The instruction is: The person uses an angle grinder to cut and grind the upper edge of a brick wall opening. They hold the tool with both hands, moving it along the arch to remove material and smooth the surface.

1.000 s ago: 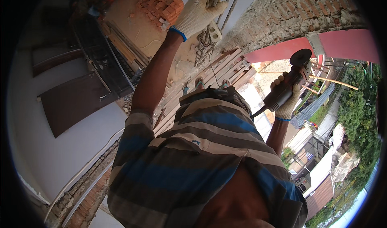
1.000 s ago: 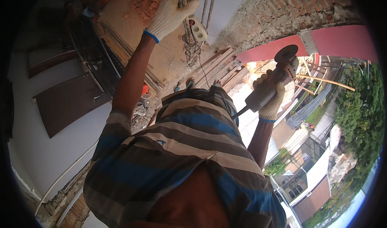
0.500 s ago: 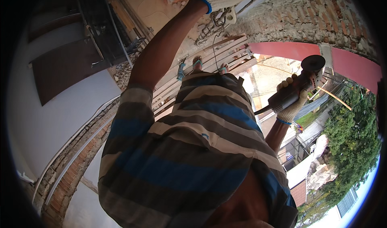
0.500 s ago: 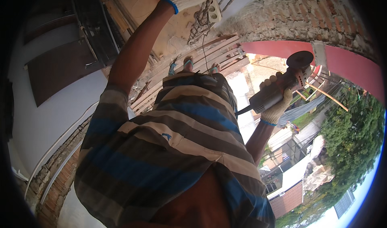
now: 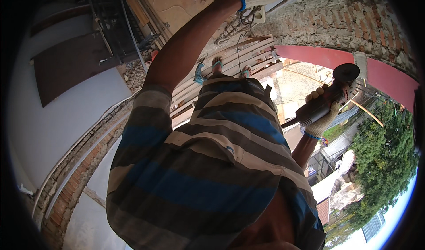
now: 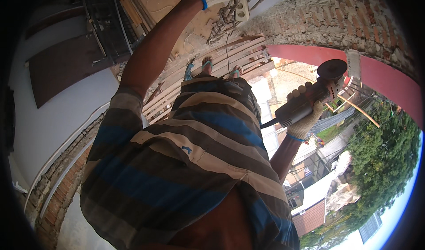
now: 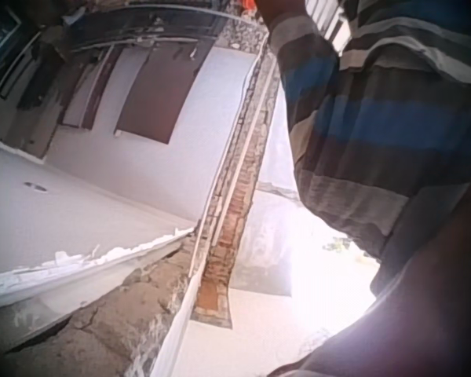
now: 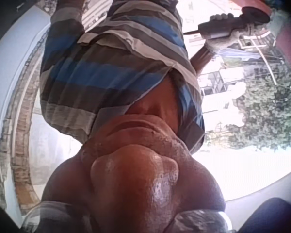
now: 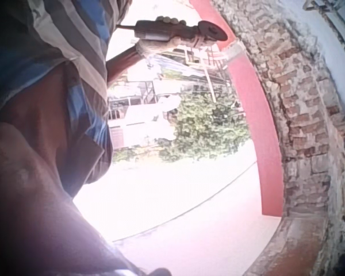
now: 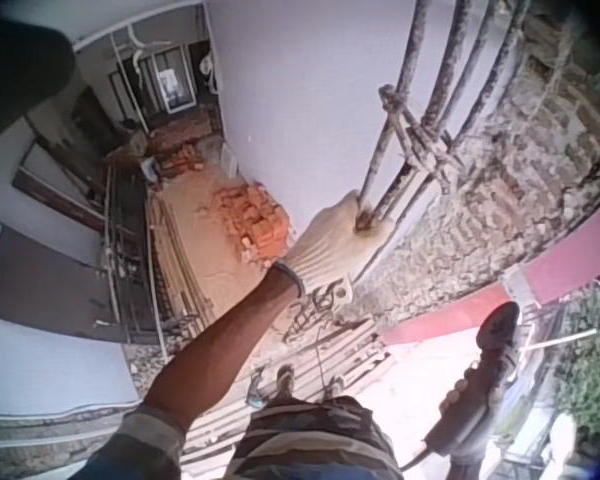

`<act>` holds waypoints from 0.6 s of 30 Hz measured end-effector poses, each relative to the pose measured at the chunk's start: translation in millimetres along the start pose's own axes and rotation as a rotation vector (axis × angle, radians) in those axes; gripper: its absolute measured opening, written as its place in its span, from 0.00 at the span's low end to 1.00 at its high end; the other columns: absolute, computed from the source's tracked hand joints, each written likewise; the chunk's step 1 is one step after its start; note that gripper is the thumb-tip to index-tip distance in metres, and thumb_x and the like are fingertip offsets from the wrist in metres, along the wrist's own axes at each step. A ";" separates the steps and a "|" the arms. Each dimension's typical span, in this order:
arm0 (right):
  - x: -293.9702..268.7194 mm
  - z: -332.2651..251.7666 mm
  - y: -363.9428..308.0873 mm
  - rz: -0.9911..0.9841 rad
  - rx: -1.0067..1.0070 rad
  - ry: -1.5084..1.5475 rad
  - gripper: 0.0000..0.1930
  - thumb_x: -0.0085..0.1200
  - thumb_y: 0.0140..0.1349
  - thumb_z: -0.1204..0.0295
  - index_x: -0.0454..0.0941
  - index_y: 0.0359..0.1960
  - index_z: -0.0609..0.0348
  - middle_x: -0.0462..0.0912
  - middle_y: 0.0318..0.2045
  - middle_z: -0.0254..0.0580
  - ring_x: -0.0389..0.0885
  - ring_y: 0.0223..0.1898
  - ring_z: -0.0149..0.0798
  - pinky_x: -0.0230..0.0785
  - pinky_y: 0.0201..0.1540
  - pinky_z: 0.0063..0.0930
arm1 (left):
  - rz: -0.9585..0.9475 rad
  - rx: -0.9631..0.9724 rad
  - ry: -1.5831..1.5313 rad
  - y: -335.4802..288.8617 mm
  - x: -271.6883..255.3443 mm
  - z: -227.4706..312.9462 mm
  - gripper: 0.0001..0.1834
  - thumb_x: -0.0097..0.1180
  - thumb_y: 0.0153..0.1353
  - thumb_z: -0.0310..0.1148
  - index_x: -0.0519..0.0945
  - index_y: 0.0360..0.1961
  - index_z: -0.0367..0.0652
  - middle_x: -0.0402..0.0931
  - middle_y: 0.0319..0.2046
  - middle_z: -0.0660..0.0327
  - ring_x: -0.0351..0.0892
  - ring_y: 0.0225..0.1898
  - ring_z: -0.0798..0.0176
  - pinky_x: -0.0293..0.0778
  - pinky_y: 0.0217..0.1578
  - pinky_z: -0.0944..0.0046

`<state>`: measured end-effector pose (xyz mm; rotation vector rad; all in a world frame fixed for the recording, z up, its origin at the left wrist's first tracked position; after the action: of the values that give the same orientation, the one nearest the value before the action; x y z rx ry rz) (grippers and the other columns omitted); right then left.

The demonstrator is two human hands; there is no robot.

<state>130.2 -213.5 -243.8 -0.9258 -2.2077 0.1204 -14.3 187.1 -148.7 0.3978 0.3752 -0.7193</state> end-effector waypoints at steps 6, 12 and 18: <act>4.9 1.1 -0.5 -0.017 0.004 0.015 0.44 0.71 0.60 0.49 0.68 0.70 0.62 0.81 0.51 0.45 0.80 0.49 0.43 0.76 0.54 0.42 | 0.017 0.039 -0.034 0.9 1.5 0.0 0.28 0.61 0.70 0.52 0.75 0.45 0.32 0.83 0.33 0.40 0.86 0.38 0.37 0.80 0.40 0.47; 7.5 1.8 1.7 -0.033 0.003 0.029 0.43 0.72 0.59 0.50 0.68 0.70 0.63 0.82 0.52 0.47 0.83 0.50 0.45 0.78 0.54 0.44 | -0.017 0.001 -0.043 1.0 2.3 -3.5 0.26 0.61 0.70 0.52 0.74 0.43 0.35 0.82 0.31 0.43 0.85 0.35 0.41 0.79 0.38 0.48; 11.4 1.1 4.0 -0.041 -0.008 0.026 0.43 0.71 0.61 0.50 0.68 0.70 0.63 0.84 0.51 0.48 0.85 0.48 0.46 0.81 0.52 0.45 | -0.022 0.002 -0.020 2.3 3.0 -2.8 0.25 0.61 0.71 0.53 0.73 0.42 0.37 0.81 0.30 0.46 0.84 0.34 0.43 0.78 0.38 0.49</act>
<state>126.3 -202.9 -239.3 -0.8808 -2.2033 0.0791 -11.2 188.3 -151.9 0.3891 0.3604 -0.7445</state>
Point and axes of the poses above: each hand's wrist, its own y-axis towards the middle knuckle, its own x-axis out of the palm, z = x × y, the point moved 9 cm from there along y, towards the middle knuckle
